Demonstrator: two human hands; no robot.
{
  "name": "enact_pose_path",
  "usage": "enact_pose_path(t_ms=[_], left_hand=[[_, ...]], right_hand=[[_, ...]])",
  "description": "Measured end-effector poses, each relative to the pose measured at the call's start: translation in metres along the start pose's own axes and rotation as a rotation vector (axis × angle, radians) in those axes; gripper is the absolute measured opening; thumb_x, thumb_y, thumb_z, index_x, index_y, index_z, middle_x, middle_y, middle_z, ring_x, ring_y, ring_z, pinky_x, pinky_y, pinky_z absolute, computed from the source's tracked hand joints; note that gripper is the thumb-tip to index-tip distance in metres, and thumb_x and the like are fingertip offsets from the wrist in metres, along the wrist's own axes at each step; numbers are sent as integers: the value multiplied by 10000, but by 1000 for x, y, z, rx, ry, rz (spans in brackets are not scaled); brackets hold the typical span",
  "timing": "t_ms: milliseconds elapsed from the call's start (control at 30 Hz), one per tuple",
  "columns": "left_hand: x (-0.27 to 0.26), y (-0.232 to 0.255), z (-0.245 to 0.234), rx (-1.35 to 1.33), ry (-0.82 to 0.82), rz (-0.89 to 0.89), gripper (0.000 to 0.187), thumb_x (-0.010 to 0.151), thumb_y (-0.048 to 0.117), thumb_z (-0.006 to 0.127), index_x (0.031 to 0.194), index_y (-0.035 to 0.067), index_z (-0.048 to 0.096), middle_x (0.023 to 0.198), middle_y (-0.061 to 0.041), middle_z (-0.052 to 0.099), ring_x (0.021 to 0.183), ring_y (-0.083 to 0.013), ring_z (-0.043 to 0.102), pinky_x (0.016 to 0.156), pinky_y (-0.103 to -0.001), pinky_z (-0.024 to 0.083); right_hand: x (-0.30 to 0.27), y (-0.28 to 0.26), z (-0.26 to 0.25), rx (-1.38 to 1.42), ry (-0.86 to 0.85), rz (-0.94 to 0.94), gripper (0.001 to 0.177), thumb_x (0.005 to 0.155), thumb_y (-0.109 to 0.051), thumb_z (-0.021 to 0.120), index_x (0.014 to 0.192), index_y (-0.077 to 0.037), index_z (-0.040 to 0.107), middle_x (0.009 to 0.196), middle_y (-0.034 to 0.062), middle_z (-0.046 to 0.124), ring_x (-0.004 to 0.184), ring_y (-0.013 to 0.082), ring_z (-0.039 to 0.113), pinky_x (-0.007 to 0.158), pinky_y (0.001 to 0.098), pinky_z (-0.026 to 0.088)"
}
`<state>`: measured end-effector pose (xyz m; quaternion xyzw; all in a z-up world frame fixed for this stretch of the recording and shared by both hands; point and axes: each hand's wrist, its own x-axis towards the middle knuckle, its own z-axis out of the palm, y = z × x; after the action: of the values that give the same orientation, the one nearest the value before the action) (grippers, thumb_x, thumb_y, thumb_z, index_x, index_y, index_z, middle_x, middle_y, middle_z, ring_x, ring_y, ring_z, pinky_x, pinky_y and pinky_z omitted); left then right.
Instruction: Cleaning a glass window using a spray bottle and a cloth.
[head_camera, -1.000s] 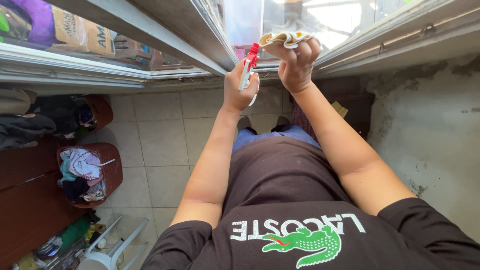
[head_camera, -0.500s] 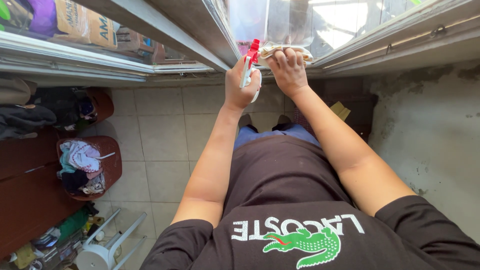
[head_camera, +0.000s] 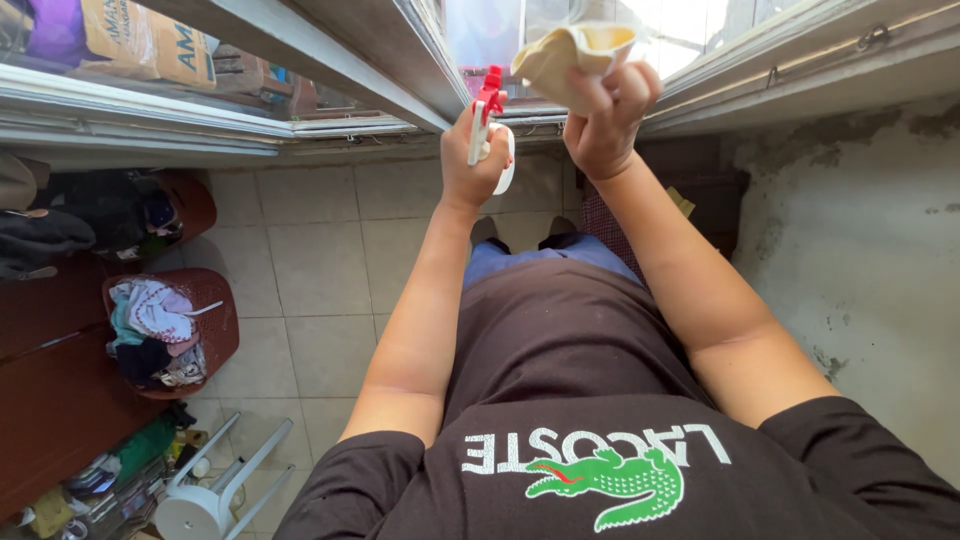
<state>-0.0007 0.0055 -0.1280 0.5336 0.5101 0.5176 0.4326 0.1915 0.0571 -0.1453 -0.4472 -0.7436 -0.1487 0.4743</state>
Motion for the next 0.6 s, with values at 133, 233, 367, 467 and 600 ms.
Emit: enact_pose_path(t_ms=[133,233,367,467,600], left_hand=[[7,6,1,13,-10,-7,421,867,29,559,1277,50,651,668,-21,671,514,-107,576,548,-230,459],[12,13,0,19,-10,35,414,896,24,561,1296,84,651,602,-12,632,514,-112,532,550,-232,436],[15,17,-1,2,3,57,390,874,-14,564,1241,79,657,660,-37,669,511,-128,585,524,-248,470],[16,19,-2,63,13,81,364,877,-3,577,1222,75,662,627,-31,669,503,-140,602,522,-258,476],[17,15,-3,56,-5,129,391,895,-21,566,1263,94,626,619,-18,654,494,-124,586,496,-254,453]], right_hand=[[12,0,1,-5,-20,-21,501,842,41,701,1262,-188,551,1167,67,399,1057,271,387,940,358,388],[4,2,10,-132,-123,-77,479,782,13,765,1185,-165,578,1212,56,381,1148,272,349,1000,399,428],[-9,4,21,-228,-164,-114,485,764,-9,829,1144,-199,594,1208,45,400,1159,264,379,1023,473,345],[-26,7,30,-271,-208,-151,465,772,-41,810,1131,-225,578,1201,25,400,1157,241,367,996,424,359],[-41,2,27,-295,-405,-191,426,846,-176,798,1225,-243,617,1260,20,401,1166,240,354,1022,394,339]])
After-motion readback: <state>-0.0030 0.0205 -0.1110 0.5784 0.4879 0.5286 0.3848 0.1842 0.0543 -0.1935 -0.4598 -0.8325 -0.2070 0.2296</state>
